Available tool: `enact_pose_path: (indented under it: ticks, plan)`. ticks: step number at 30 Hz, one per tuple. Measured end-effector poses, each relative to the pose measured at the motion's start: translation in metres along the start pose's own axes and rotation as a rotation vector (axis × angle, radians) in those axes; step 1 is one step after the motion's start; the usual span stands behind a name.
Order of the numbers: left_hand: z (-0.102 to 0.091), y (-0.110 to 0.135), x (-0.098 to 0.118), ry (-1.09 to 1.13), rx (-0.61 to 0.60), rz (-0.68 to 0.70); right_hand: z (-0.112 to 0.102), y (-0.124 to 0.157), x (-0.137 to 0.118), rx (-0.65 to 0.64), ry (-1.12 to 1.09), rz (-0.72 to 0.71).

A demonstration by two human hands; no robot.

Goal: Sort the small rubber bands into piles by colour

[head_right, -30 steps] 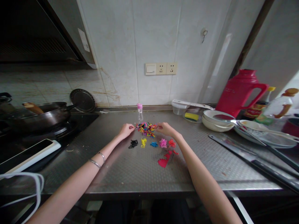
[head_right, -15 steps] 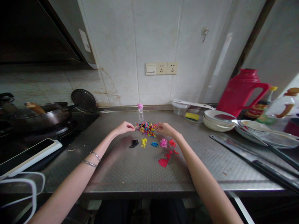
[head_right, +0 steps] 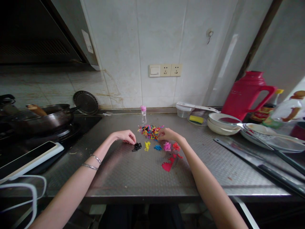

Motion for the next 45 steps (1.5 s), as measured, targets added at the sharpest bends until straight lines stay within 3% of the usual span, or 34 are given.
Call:
enact_pose_path:
  ticks: [5,12,17,27,34,41,45]
  plan:
    - [-0.002,0.002,0.002,0.036,0.011,0.005,0.006,-0.002,0.002,-0.035,0.037,-0.008]
    - [-0.018,-0.003,0.003,0.116,0.215,0.066,0.006,-0.004,0.003,-0.015,0.033,0.008]
    - [-0.025,-0.005,-0.007,0.193,0.340,0.026,0.009,-0.007,0.004,-0.015,0.018,0.000]
    - [-0.030,-0.006,-0.012,0.129,0.475,-0.012,0.002,-0.004,0.001,0.022,0.014,0.007]
    - [-0.034,-0.016,-0.017,0.068,0.517,0.057,-0.013,0.000,-0.030,0.090,-0.015,-0.052]
    - [-0.035,-0.017,-0.015,0.073,0.515,0.112,0.015,-0.006,-0.071,-0.023,-0.073,-0.217]
    - [-0.033,-0.017,-0.012,0.072,0.508,0.134,0.027,-0.007,-0.078,-0.082,-0.080,-0.218]
Point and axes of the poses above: each hand's wrist, its own y-axis away from the middle knuckle, its own z-axis out of the palm, x = y × z, the point moved 10 cm from there along -y, towards the middle knuckle, and after that the axes turned 5 degrees about -x, right-handed, at the moved point
